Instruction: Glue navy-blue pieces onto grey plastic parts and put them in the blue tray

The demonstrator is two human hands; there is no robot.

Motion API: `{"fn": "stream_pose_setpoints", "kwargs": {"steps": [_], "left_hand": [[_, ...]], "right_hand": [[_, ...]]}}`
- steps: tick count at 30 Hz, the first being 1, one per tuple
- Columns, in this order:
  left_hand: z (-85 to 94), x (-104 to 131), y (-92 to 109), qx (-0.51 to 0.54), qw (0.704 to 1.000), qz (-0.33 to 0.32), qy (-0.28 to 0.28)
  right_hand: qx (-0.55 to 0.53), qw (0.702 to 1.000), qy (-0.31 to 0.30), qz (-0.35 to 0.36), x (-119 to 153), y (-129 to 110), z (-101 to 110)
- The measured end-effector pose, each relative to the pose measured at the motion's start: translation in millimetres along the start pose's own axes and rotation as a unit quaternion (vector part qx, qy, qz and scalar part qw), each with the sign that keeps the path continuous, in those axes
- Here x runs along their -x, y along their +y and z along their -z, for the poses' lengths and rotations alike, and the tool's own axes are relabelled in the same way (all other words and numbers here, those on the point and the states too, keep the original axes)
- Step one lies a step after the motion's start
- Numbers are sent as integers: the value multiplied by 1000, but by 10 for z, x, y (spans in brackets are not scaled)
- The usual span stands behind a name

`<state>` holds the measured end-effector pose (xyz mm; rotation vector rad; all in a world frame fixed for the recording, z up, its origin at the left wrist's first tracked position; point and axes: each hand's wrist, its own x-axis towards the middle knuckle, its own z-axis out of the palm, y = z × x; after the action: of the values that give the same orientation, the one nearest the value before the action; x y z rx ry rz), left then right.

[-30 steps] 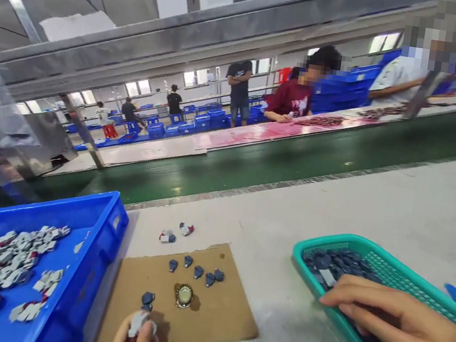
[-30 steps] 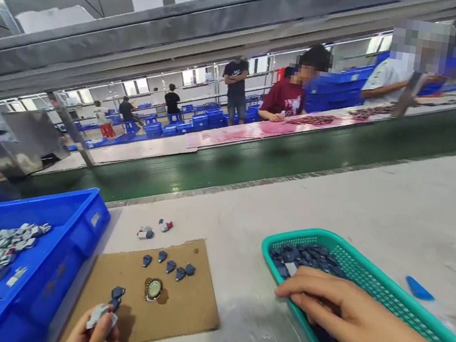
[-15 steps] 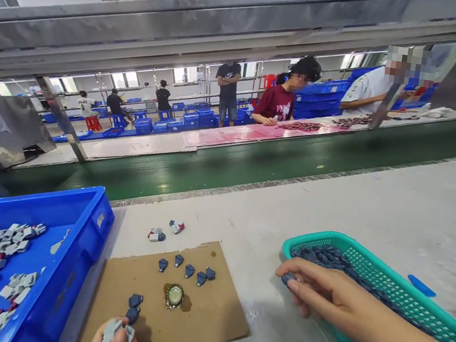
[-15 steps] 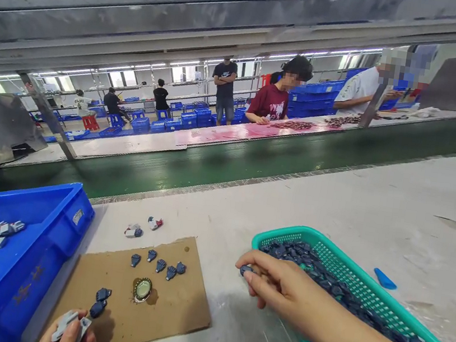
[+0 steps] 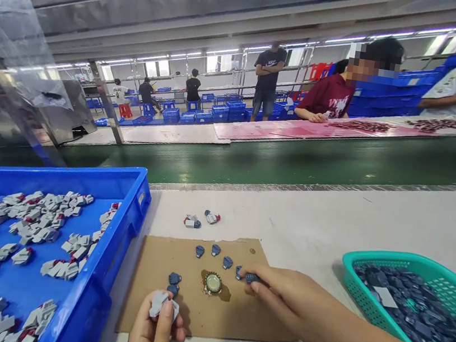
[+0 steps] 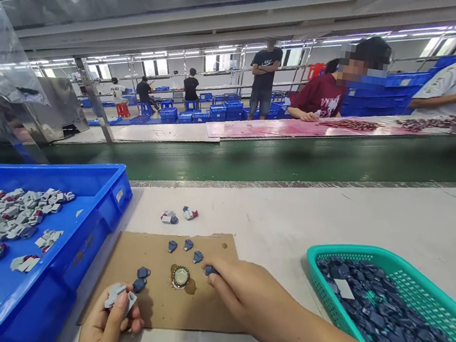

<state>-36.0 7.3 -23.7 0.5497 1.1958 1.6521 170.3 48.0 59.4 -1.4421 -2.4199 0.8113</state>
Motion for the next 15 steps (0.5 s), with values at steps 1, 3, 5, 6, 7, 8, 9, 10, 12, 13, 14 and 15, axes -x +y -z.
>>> {"fn": "stream_pose_setpoints", "kwargs": {"steps": [1,3,5,6,7,8,9,10,12,13,14,15], "left_hand": [[0,-2,8,3,1000,4,-2],[-2,-6,25,14,1000,15,0],[-7,-9,40,24,999,25,0],[-9,-10,46,28,999,26,-1],[-9,-9,50,29,999,24,-3],[-7,-8,52,27,999,19,-5],[-3,-7,54,23,1000,15,-6],[3,-6,54,16,1000,11,-8],[18,-5,56,1,1000,8,-13],[25,-6,58,-6,1000,8,-16],[31,-7,61,-10,1000,9,-18],[35,-8,65,-13,1000,10,-19]], "right_hand": [[3,1000,0,23,-48,-20,-22],[3,998,16,58,-138,-55,-59],[1,997,43,58,-226,-92,-85],[0,998,53,46,-270,-114,-95],[-2,998,59,33,-312,-137,-102],[-3,998,60,23,-353,-160,-107],[-3,998,56,17,-393,-182,-113],[0,999,47,13,-430,-200,-119],[12,1000,21,13,-499,-217,-137],[25,1000,7,17,-530,-215,-151],[43,999,-6,22,-556,-207,-167],[66,997,-18,31,-580,-195,-185]]}}
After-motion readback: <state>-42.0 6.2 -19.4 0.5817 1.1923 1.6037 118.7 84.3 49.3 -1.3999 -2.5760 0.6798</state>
